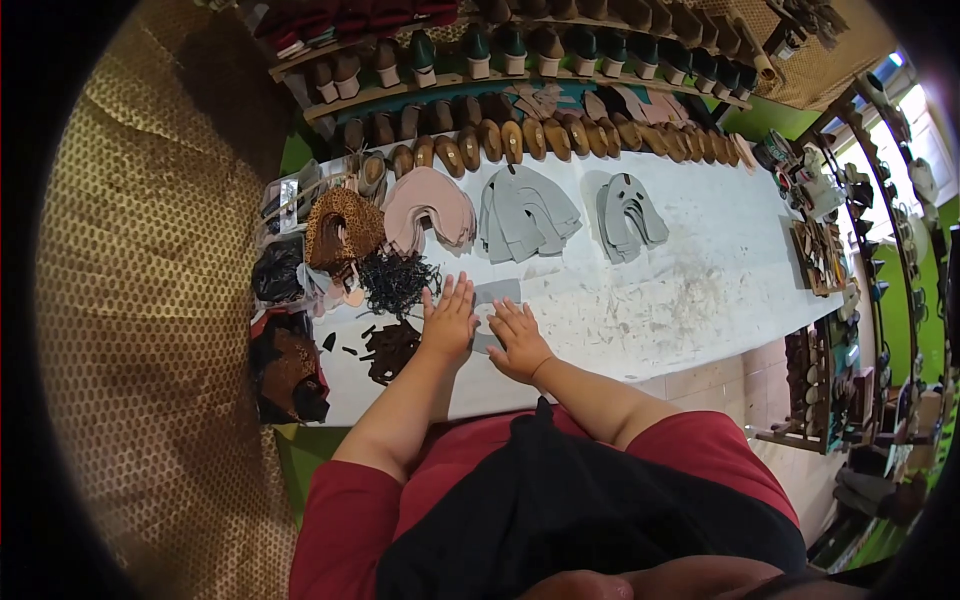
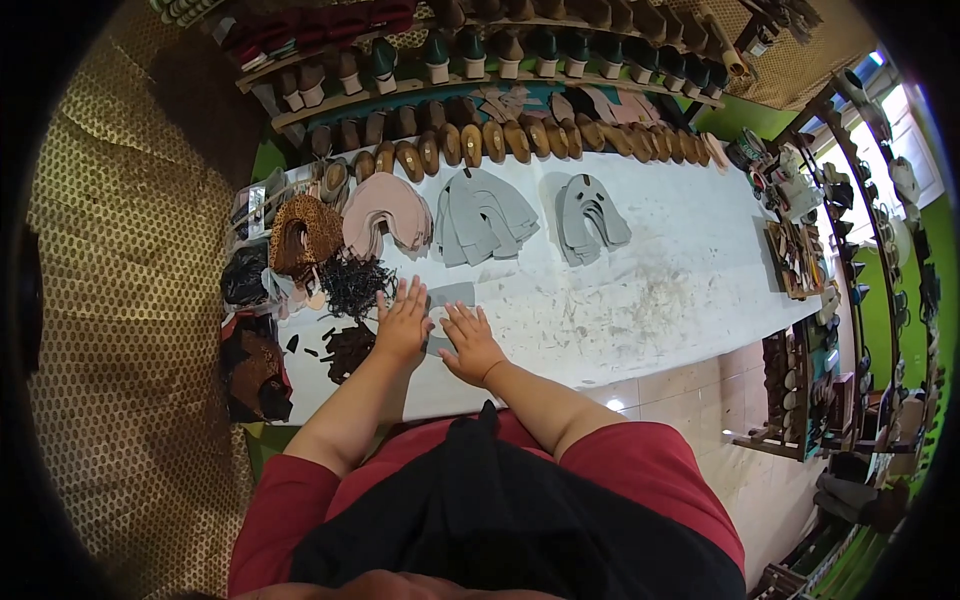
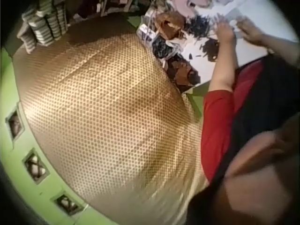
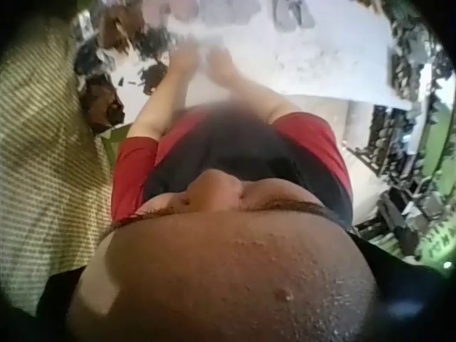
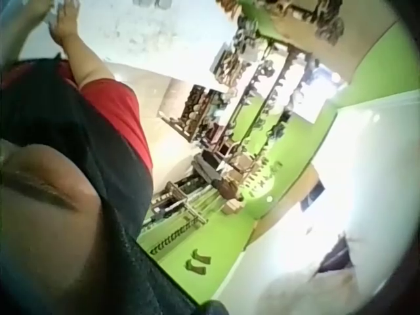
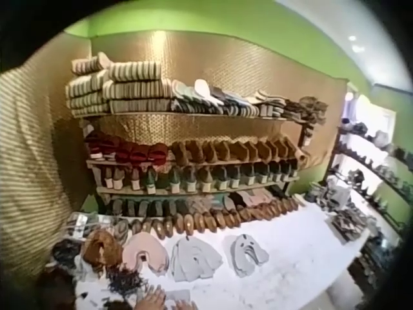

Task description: Attaching small decorative or functional components to pre-cut shoe upper material on a workbench.

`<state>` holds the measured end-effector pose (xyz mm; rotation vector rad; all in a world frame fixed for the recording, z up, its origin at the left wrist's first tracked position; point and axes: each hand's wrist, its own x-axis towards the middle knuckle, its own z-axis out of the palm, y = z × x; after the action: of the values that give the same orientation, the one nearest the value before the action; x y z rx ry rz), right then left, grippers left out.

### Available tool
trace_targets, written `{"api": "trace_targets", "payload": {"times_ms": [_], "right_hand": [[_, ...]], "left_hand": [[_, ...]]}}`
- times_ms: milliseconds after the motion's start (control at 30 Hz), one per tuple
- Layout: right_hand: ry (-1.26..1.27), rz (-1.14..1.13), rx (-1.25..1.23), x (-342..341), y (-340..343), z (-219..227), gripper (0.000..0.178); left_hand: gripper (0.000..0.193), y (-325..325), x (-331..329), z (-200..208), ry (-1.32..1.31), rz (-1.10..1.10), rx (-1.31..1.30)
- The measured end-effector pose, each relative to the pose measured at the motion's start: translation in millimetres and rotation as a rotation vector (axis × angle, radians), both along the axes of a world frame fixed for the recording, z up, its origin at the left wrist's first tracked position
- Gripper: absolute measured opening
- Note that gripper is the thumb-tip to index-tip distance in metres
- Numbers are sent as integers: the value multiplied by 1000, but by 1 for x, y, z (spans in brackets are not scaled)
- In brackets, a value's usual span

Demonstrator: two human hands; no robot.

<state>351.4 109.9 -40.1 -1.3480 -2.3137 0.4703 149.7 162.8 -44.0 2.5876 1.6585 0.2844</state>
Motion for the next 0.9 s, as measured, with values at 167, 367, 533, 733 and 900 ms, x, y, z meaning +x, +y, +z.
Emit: {"api": "trace_targets", "payload": {"times_ms": [167, 367, 533, 733, 900], "right_hand": [[-38, 0, -38, 0, 2, 5, 60], [-79, 3, -49, -7, 2, 5, 61], [-106, -6, -21, -8, 1, -3, 61], [-204, 5, -31, -14, -1, -1, 57], [-323, -28, -246, -27, 13, 10, 61]], "left_hand": [[72, 2, 5, 19, -39, -30, -222], [82, -8, -21, 27, -13, 4, -192], [93, -74, -98, 40, -51, 224, -132], [102, -163, -195, 7, -62, 458, -281], [111, -169, -202, 16, 43, 490, -533]]}}
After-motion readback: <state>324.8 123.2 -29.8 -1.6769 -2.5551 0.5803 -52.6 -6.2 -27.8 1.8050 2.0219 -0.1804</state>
